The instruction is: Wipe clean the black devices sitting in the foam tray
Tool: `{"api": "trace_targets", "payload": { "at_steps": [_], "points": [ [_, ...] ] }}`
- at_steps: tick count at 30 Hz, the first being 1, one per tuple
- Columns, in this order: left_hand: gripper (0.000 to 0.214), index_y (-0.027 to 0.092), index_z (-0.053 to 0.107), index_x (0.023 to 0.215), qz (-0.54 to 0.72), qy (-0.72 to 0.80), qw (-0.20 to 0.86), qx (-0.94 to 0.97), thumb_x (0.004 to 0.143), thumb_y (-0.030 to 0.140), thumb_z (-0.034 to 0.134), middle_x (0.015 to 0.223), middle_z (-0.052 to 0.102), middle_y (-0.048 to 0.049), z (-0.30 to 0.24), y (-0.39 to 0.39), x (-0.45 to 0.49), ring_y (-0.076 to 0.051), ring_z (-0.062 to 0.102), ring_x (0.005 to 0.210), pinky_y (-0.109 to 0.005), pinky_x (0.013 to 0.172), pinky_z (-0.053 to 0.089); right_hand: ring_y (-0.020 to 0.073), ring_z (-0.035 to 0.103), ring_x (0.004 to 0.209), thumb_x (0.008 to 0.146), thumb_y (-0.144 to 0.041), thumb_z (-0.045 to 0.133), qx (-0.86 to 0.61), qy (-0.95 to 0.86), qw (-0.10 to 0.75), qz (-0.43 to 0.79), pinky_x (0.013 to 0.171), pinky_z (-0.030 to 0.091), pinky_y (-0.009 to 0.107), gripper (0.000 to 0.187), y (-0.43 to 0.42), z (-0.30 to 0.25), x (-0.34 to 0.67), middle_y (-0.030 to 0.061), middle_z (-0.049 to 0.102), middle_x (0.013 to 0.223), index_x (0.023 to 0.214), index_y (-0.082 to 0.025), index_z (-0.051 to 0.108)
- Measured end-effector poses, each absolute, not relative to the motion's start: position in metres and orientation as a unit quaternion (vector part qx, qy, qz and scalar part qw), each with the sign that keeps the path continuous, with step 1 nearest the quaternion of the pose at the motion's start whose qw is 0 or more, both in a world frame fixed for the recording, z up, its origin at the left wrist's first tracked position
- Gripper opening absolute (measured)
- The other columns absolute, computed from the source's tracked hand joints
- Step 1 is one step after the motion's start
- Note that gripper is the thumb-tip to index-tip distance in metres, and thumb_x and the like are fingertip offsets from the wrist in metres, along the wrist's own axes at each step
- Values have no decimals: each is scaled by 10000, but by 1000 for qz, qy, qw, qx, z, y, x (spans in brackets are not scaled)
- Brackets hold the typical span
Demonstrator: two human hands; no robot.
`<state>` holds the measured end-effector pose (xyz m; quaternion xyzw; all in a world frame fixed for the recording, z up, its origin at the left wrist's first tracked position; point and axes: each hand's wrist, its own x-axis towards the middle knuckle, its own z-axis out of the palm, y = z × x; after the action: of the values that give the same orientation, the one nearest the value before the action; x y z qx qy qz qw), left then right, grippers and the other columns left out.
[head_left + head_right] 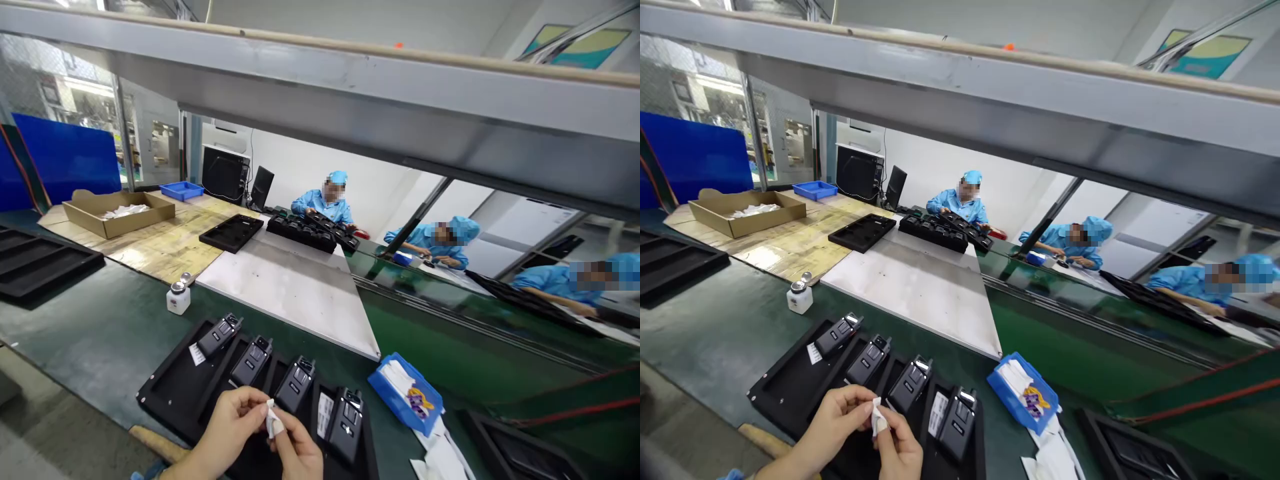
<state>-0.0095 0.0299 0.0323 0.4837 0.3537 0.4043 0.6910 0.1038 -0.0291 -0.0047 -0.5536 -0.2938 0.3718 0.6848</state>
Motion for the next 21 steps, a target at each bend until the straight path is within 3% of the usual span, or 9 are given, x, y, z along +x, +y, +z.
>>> {"api": "trace_targets", "payload": {
  "at_steps": [4,11,16,21],
  "points": [
    [462,105,751,824,398,349,730,433,631,509,864,712,728,-74,36,25,-12,-134,635,610,-225,589,501,113,524,602,663,-506,831,-555,-272,669,414,588,453,220,398,-36,-2,106,50,678,728,858,-161,788],
    [387,97,731,780,387,386,754,364,591,413,852,614,703,-47,42,25,-19,-113,600,500,-208,508,468,98,515,575,482,-529,913,-517,-148,659,526,573,460,230,527,-40,3,112,47,684,770,830,-160,768],
    [308,107,696,758,388,393,751,361,612,351,814,580,680,-23,44,23,-23,-115,597,491,-214,509,472,90,459,582,639,-594,823,-546,-212,612,531,587,422,210,578,-40,8,109,1,584,621,985,-136,754],
    [281,114,669,959,370,368,696,493,794,341,669,733,726,-57,37,27,-38,-151,664,616,-258,608,533,86,417,591,604,-500,855,-587,-279,585,485,555,364,200,456,-35,14,106,26,633,678,842,-122,766]
  ]
}}
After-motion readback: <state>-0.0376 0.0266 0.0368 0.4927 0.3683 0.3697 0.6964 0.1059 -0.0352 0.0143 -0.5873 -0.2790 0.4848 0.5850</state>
